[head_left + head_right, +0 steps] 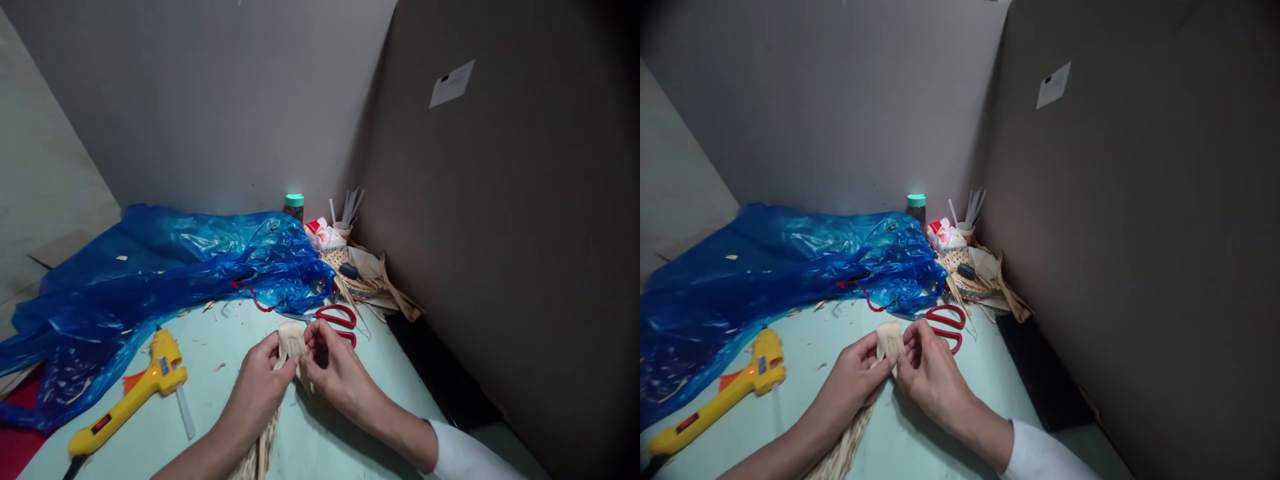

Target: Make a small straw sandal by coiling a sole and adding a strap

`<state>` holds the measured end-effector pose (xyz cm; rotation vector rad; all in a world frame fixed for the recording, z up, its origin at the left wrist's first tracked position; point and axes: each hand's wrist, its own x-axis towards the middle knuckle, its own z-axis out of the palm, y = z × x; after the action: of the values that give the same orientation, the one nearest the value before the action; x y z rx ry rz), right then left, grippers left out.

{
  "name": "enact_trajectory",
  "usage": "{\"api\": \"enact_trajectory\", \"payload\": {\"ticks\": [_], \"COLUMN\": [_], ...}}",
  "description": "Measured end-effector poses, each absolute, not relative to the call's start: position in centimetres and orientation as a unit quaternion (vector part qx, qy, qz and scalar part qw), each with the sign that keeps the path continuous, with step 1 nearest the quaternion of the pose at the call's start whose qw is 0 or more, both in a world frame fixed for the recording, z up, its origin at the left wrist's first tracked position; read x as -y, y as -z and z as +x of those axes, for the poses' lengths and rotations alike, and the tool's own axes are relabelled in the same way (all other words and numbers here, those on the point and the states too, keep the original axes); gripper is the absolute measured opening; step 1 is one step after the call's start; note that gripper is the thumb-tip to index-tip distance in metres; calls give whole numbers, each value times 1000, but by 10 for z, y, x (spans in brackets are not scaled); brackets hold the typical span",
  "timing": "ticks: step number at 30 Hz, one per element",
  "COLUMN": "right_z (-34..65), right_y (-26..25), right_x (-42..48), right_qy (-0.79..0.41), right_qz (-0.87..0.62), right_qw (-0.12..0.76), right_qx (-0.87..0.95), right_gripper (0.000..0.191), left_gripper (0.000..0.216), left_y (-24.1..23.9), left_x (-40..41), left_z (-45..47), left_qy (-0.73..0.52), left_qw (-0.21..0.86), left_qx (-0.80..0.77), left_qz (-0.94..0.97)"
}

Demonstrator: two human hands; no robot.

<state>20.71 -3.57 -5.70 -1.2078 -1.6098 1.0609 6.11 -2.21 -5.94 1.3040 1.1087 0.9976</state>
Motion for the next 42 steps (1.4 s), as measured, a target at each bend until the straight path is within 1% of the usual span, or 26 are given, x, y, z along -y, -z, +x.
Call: {"api": "enact_trajectory", "payload": {"ticks": [2, 10, 13, 22, 28, 31, 36, 40, 42], "right_z": [207, 205, 204, 208, 213, 213, 210, 209, 208], "right_y": [56, 56, 56, 62, 64, 65, 65, 63, 62], "right_x": [36, 38, 39, 37, 33, 34, 37, 39, 38], "right_qy": [-423, -420, -421, -492, -528, -521, -485, -465, -462], "right_qz": [-489, -510, -514, -466, -420, -421, -448, -469, -478], "right_qw": [419, 406, 405, 439, 441, 435, 428, 428, 430], "right_qx": [637, 632, 628, 590, 592, 602, 618, 617, 611], "right_gripper": [17, 18, 18, 18, 19, 18, 13, 11, 13], "left_gripper": [27, 27, 23, 17, 17, 13, 10, 10, 8], "left_y": [57, 61, 63, 62, 57, 56, 60, 62, 61], "left_x": [23, 24, 23, 26, 27, 29, 31, 29, 28], "left_z": [61, 60, 60, 61, 66, 65, 63, 63, 63], "left_qy": [-411, -407, -398, -404, -411, -393, -367, -374, -385], "left_qw": [560, 519, 509, 518, 526, 519, 467, 468, 479], "left_qx": [-453, -463, -466, -455, -448, -456, -480, -498, -509], "left_qz": [559, 592, 604, 601, 595, 606, 645, 626, 603]}}
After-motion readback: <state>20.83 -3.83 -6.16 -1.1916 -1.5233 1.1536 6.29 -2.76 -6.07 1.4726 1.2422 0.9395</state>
